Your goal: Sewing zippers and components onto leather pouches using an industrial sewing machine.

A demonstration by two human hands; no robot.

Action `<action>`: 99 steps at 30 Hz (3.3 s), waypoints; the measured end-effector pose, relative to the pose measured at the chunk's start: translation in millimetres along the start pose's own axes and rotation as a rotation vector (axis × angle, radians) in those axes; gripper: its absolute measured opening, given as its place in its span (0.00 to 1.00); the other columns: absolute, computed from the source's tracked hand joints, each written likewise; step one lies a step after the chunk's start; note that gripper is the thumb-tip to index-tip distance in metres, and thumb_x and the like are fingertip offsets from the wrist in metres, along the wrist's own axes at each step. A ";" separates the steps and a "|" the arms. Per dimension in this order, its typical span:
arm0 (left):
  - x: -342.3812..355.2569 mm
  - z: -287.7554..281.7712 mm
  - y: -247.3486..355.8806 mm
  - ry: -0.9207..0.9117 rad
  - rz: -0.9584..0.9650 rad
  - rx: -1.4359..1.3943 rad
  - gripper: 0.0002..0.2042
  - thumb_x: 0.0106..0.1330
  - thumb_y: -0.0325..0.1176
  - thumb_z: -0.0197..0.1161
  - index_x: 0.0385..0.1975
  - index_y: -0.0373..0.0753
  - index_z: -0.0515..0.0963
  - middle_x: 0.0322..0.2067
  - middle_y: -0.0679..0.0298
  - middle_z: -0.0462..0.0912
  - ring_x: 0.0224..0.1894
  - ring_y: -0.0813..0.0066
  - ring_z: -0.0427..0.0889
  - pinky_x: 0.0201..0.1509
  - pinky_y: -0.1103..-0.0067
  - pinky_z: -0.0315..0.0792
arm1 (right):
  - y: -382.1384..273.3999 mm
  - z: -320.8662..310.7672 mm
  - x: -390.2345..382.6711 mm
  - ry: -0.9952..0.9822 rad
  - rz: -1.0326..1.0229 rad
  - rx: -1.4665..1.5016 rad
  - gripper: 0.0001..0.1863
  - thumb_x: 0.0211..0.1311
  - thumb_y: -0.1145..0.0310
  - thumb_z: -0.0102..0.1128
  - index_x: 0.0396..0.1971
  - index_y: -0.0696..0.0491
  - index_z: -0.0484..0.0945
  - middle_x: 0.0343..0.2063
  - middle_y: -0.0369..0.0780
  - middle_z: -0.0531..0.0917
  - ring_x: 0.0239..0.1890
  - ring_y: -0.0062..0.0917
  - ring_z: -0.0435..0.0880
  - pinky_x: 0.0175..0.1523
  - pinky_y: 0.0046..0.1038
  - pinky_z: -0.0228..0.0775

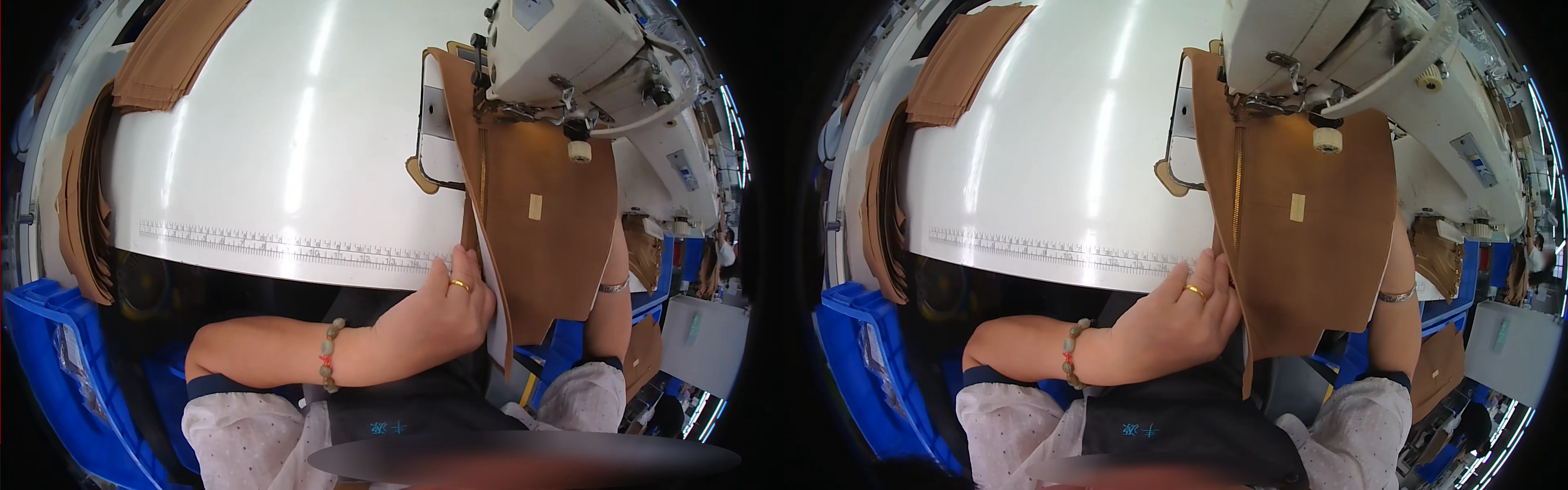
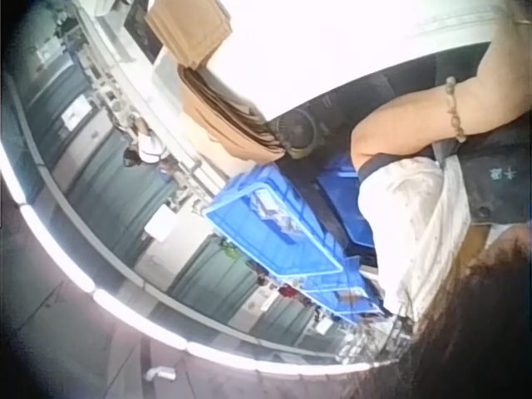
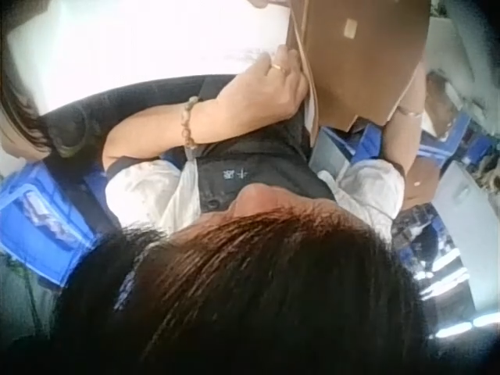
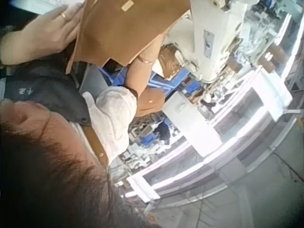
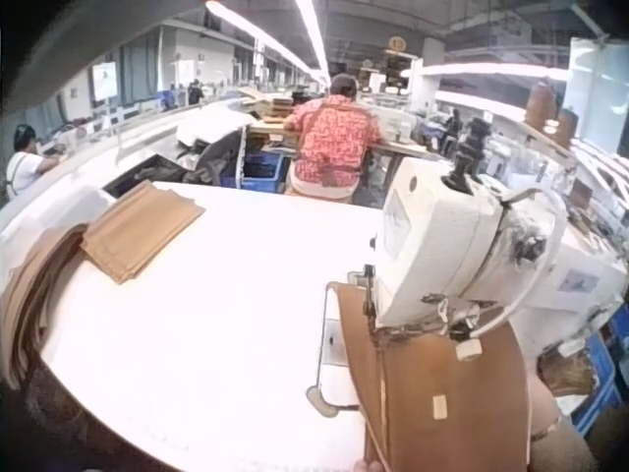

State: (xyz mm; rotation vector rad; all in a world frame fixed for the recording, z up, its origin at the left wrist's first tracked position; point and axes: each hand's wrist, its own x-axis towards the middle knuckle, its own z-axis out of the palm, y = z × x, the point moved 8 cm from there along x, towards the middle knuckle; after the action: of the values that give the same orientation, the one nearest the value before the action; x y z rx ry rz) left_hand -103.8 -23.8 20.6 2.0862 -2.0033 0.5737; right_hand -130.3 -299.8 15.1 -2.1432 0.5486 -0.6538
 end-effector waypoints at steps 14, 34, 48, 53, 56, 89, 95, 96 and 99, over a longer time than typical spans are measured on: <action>-2.0 -6.1 -4.6 -0.002 -0.032 -0.018 0.11 0.65 0.34 0.59 0.35 0.32 0.84 0.44 0.47 0.88 0.53 0.56 0.86 0.47 0.72 0.80 | -19.4 9.6 -7.4 -0.240 -0.032 -0.028 0.14 0.68 0.65 0.64 0.45 0.60 0.83 0.34 0.40 0.87 0.34 0.19 0.83 0.41 0.25 0.76; -5.1 -2.7 -1.6 -0.008 0.002 -0.048 0.11 0.62 0.33 0.60 0.34 0.30 0.82 0.43 0.42 0.87 0.51 0.51 0.84 0.47 0.71 0.80 | -23.0 31.7 26.0 -0.130 -0.108 -0.089 0.13 0.68 0.66 0.64 0.46 0.60 0.82 0.34 0.41 0.87 0.33 0.21 0.84 0.40 0.25 0.76; -5.0 -8.8 -10.7 -0.115 0.067 -0.069 0.13 0.62 0.30 0.60 0.43 0.30 0.82 0.46 0.48 0.87 0.56 0.54 0.84 0.51 0.71 0.81 | -57.2 53.0 -52.6 -0.355 -0.399 -0.322 0.13 0.68 0.67 0.64 0.46 0.59 0.82 0.34 0.42 0.87 0.32 0.22 0.84 0.39 0.25 0.76; -6.9 -7.7 -9.0 -0.127 0.073 -0.103 0.16 0.64 0.31 0.59 0.48 0.30 0.82 0.48 0.48 0.86 0.57 0.53 0.84 0.52 0.70 0.81 | -50.2 30.3 -44.2 -0.403 -0.395 -0.263 0.13 0.68 0.68 0.64 0.47 0.59 0.82 0.34 0.42 0.87 0.32 0.22 0.84 0.38 0.24 0.75; -14.4 -5.7 -8.1 -0.135 0.077 -0.148 0.17 0.65 0.32 0.59 0.50 0.30 0.81 0.49 0.49 0.85 0.60 0.50 0.82 0.54 0.67 0.81 | -42.6 -32.6 -15.4 -0.082 -0.079 -0.230 0.13 0.68 0.68 0.64 0.47 0.59 0.82 0.33 0.43 0.86 0.31 0.23 0.84 0.38 0.24 0.75; 50.7 37.3 -125.1 -0.237 -0.183 -0.273 0.41 0.44 0.54 0.77 0.59 0.34 0.79 0.61 0.56 0.81 0.67 0.55 0.77 0.70 0.61 0.71 | -68.7 118.1 -18.7 -0.789 -0.503 -0.350 0.25 0.56 0.51 0.71 0.47 0.53 0.84 0.51 0.40 0.82 0.53 0.32 0.81 0.66 0.45 0.69; 50.4 39.3 -126.6 -0.192 -0.228 -0.358 0.43 0.41 0.54 0.79 0.58 0.33 0.79 0.60 0.53 0.81 0.64 0.54 0.79 0.66 0.65 0.76 | -75.8 109.1 6.8 -0.360 -0.653 -0.486 0.37 0.43 0.43 0.77 0.49 0.55 0.83 0.53 0.38 0.83 0.57 0.32 0.79 0.67 0.46 0.67; 48.4 41.2 -127.4 -0.201 -0.271 -0.402 0.44 0.41 0.55 0.79 0.59 0.33 0.79 0.60 0.52 0.81 0.63 0.53 0.80 0.64 0.66 0.77 | -76.2 108.6 5.9 -0.348 -0.673 -0.517 0.38 0.44 0.43 0.76 0.51 0.55 0.83 0.54 0.38 0.83 0.57 0.32 0.79 0.68 0.46 0.66; 45.8 44.1 -127.4 -0.214 -0.300 -0.375 0.47 0.40 0.55 0.80 0.61 0.31 0.77 0.60 0.49 0.80 0.60 0.50 0.81 0.61 0.67 0.79 | -76.8 106.5 5.2 -0.336 -0.690 -0.547 0.39 0.45 0.42 0.76 0.52 0.55 0.82 0.56 0.38 0.83 0.57 0.32 0.79 0.71 0.46 0.64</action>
State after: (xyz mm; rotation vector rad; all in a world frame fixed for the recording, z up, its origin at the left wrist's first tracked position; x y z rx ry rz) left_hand 29.0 -74.7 15.1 2.2115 -1.6800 -0.0765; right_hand -48.4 -197.2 20.8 -2.9128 -0.2566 -0.5087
